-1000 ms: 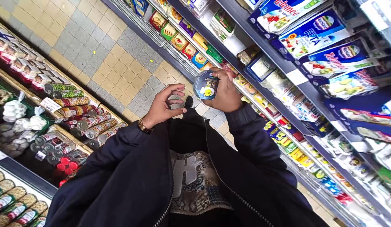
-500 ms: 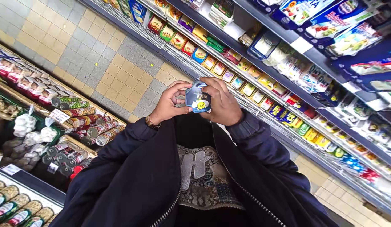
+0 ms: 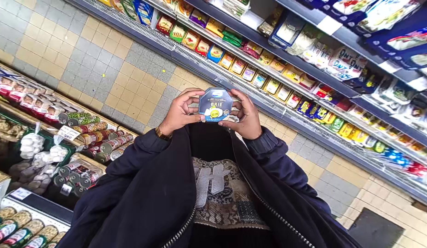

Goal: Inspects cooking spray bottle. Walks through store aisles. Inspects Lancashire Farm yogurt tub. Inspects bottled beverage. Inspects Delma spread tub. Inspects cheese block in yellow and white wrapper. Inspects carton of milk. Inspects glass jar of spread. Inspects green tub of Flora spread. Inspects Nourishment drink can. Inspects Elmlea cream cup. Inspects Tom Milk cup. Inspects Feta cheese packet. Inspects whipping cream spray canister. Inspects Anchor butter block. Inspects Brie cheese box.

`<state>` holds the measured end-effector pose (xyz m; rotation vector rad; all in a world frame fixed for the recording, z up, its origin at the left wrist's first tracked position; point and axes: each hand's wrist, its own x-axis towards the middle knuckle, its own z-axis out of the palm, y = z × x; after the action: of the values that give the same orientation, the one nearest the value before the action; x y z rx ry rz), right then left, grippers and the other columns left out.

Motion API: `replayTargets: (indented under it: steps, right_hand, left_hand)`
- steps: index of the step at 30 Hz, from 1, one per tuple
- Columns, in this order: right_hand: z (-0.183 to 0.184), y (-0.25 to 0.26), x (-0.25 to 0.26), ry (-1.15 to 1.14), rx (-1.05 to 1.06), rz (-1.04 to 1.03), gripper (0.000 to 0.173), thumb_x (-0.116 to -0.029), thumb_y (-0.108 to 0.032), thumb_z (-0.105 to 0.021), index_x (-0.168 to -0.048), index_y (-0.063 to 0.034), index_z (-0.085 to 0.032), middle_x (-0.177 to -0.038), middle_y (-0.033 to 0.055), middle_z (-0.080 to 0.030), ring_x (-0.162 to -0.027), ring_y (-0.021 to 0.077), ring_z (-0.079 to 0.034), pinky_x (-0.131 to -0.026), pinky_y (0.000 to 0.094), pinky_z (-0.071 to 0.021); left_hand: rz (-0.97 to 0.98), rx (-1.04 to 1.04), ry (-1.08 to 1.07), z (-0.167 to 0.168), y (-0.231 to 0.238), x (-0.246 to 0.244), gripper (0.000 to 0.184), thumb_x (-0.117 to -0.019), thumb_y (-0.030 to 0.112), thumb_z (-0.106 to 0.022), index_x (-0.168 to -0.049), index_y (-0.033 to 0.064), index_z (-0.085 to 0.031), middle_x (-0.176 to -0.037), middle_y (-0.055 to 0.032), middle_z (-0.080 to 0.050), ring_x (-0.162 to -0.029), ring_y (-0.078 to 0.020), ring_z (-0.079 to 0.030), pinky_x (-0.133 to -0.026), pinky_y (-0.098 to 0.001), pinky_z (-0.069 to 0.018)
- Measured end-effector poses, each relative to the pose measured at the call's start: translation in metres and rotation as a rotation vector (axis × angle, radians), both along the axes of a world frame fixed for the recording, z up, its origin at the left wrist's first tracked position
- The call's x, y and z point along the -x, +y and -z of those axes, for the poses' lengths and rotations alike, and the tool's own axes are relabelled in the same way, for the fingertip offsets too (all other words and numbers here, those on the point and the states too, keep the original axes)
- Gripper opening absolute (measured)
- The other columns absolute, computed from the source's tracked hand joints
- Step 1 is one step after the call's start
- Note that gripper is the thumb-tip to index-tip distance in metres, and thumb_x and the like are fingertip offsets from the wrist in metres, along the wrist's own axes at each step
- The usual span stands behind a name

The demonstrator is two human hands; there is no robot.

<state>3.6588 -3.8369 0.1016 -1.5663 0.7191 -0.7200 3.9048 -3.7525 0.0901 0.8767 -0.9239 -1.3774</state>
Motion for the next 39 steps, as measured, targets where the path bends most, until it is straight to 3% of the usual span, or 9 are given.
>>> replayTargets:
  steps: [8,28,39]
  right_hand:
    - [0.004,0.016,0.002,-0.015,0.001,0.015,0.096,-0.066,-0.01,-0.095,-0.148,-0.0103,-0.046,-0.147,0.012,-0.048,-0.112,0.0236,-0.067,-0.087,0.0419,-0.0646]
    - [0.004,0.025,0.006,0.011,0.058,0.01,0.094,-0.0664,-0.015,-0.096,-0.148,-0.0102,-0.049,-0.143,0.0104,-0.048,-0.11,0.0202,-0.066,-0.085,0.0391,-0.0646]
    - [0.002,0.027,0.012,0.012,0.07,0.013,0.094,-0.067,-0.015,-0.096,-0.148,-0.0088,-0.048,-0.143,0.011,-0.047,-0.113,0.0205,-0.065,-0.085,0.0377,-0.0648]
  left_hand:
    - [0.037,0.052,-0.074,0.005,0.008,0.002,0.088,-0.0667,-0.011,-0.087,-0.145,0.0057,-0.048,-0.147,-0.016,-0.049,-0.121,-0.036,-0.064,-0.093,-0.0544,-0.0617]
    - [0.039,0.062,-0.115,0.006,0.017,0.006,0.085,-0.0668,-0.009,-0.087,-0.142,0.0056,-0.051,-0.143,-0.0137,-0.051,-0.114,-0.0309,-0.066,-0.09,-0.0509,-0.063]
    - [0.05,0.07,-0.091,0.007,0.015,0.011,0.085,-0.0668,-0.01,-0.086,-0.143,0.0061,-0.051,-0.144,-0.0145,-0.05,-0.117,-0.0325,-0.065,-0.09,-0.052,-0.0628]
